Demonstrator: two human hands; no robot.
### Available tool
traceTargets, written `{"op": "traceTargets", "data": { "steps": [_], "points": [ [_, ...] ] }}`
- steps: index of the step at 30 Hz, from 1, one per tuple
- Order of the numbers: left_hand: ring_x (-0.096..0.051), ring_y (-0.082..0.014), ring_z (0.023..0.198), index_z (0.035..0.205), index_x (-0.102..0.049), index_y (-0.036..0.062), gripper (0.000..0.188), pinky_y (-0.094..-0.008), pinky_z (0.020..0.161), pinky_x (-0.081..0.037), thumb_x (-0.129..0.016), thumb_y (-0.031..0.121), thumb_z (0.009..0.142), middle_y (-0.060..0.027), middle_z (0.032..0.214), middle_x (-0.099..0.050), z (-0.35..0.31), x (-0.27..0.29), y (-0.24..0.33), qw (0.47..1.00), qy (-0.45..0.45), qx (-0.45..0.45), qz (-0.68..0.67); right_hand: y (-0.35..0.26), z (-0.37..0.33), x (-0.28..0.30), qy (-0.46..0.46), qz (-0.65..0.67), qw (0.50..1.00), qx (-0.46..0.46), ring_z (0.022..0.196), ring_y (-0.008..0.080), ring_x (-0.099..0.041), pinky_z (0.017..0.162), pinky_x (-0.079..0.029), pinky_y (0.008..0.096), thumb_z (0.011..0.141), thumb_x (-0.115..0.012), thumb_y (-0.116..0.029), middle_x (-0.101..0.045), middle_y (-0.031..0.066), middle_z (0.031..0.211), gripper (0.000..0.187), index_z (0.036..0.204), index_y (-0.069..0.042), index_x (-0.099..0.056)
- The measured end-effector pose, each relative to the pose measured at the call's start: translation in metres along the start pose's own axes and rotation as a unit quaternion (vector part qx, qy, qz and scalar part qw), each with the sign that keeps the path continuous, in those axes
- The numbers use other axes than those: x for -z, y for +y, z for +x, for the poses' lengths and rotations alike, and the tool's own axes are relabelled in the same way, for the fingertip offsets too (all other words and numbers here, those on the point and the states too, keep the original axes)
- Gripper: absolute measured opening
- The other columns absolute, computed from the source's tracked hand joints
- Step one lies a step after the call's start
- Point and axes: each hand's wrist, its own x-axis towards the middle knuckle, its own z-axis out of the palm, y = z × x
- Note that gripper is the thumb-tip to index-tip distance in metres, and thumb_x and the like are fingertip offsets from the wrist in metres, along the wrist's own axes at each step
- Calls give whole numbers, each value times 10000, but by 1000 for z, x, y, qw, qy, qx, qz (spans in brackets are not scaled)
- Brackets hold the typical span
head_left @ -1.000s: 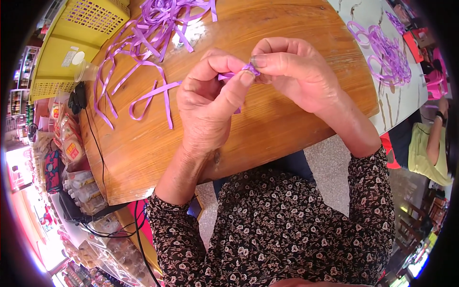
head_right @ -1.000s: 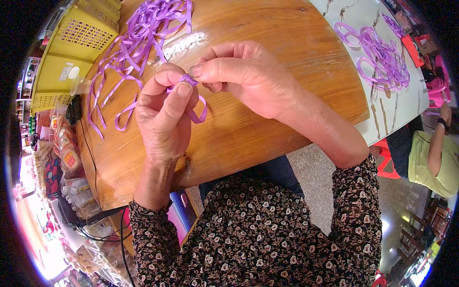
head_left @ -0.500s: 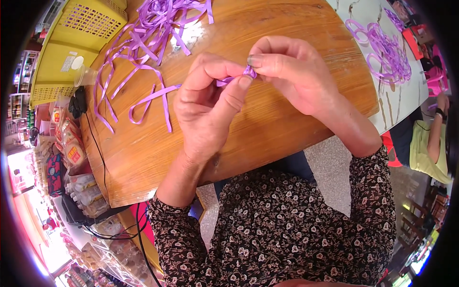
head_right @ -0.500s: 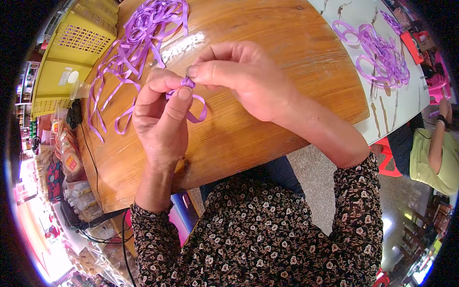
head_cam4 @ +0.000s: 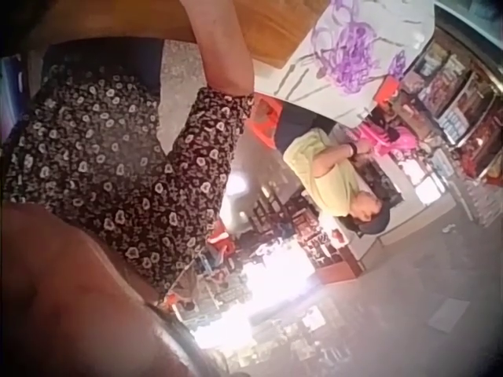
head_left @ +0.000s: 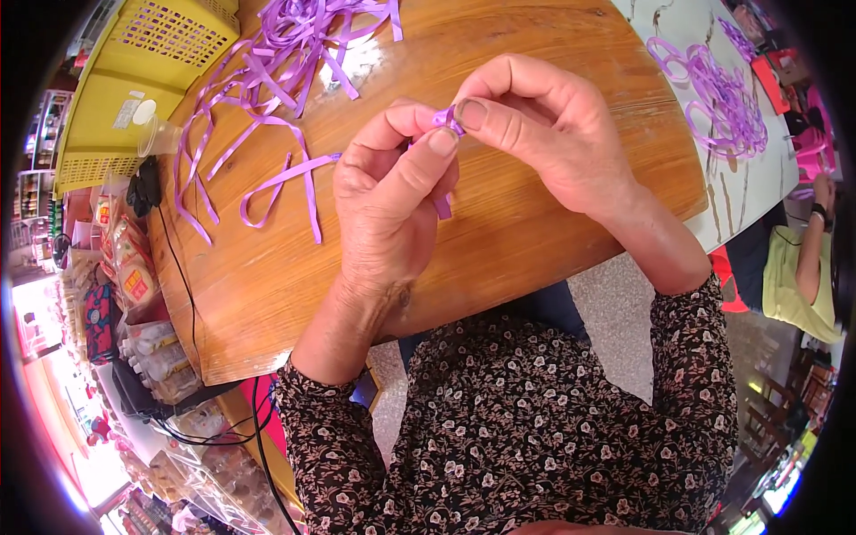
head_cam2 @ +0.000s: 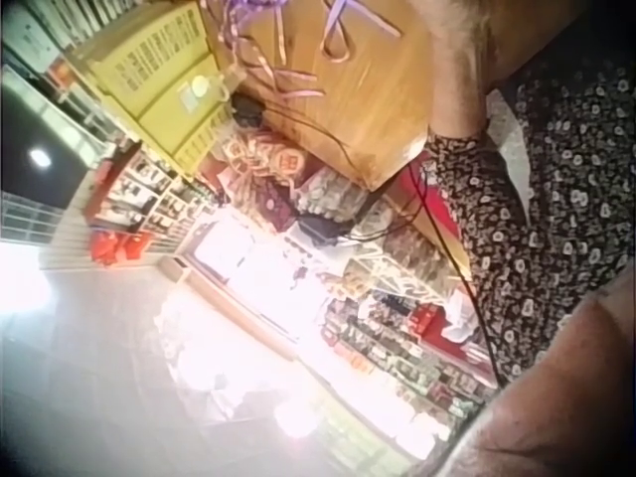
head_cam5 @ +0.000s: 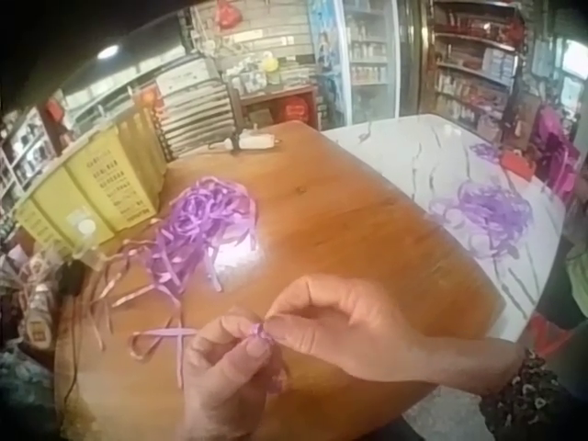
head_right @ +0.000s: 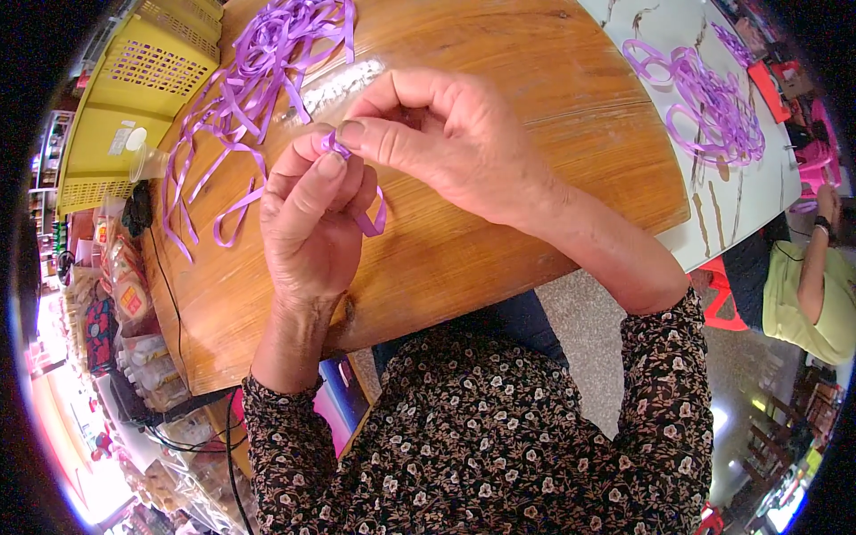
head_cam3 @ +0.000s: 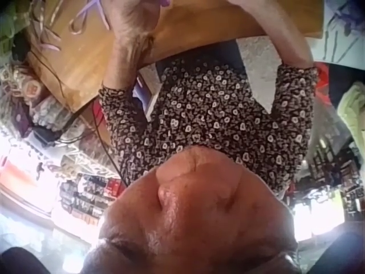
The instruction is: The person rolls a purple ribbon into a small coil by hand, secures it with a knot, and repeats the process with another ribbon before gathering the remaining ribbons into a pile.
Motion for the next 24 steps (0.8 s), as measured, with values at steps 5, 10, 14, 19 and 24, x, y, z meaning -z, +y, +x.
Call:
{"op": "traceTargets", "data": {
  "steps": [5,10,14,19,24],
  "points": [
    [-464,-72,554,916,-590,21,110,-187,448,-359,-628,51,817,8,731,-542,1,0,-1,1000,4,11,-12,4,0,-1,22,-152,980,126,823,90,-548,737,-451,215,844,-592,9,-588,26,866,96,940,16,-592],
    [-440,-79,531,912,-591,17,103,-197,440,-347,-617,64,823,2,702,-541,1,0,0,1000,4,15,-22,1,5,4,2,-337,896,289,756,146,-557,657,-440,239,786,-630,44,-591,54,826,148,925,-2,-610],
    [-438,-79,527,906,-592,14,101,-200,437,-345,-614,70,825,-2,705,-545,1,0,1,1000,4,16,-19,0,5,4,1,-378,867,324,729,171,-557,622,-440,255,748,-652,61,-590,66,796,172,898,-16,-624],
    [-432,-76,525,904,-589,8,105,-200,439,-339,-615,72,824,-2,695,-544,1,0,3,1000,6,19,-14,-1,6,6,-1,-406,848,341,716,186,-554,612,-439,262,737,-657,61,-589,70,787,170,885,-18,-628],
    [-418,-69,521,909,-590,19,105,-198,448,-331,-616,74,824,11,686,-534,1,2,2,999,14,37,-27,-1,5,6,8,-417,838,352,710,193,-551,609,-437,266,731,-648,75,-586,71,781,170,872,-18,-631]
  ]
}}
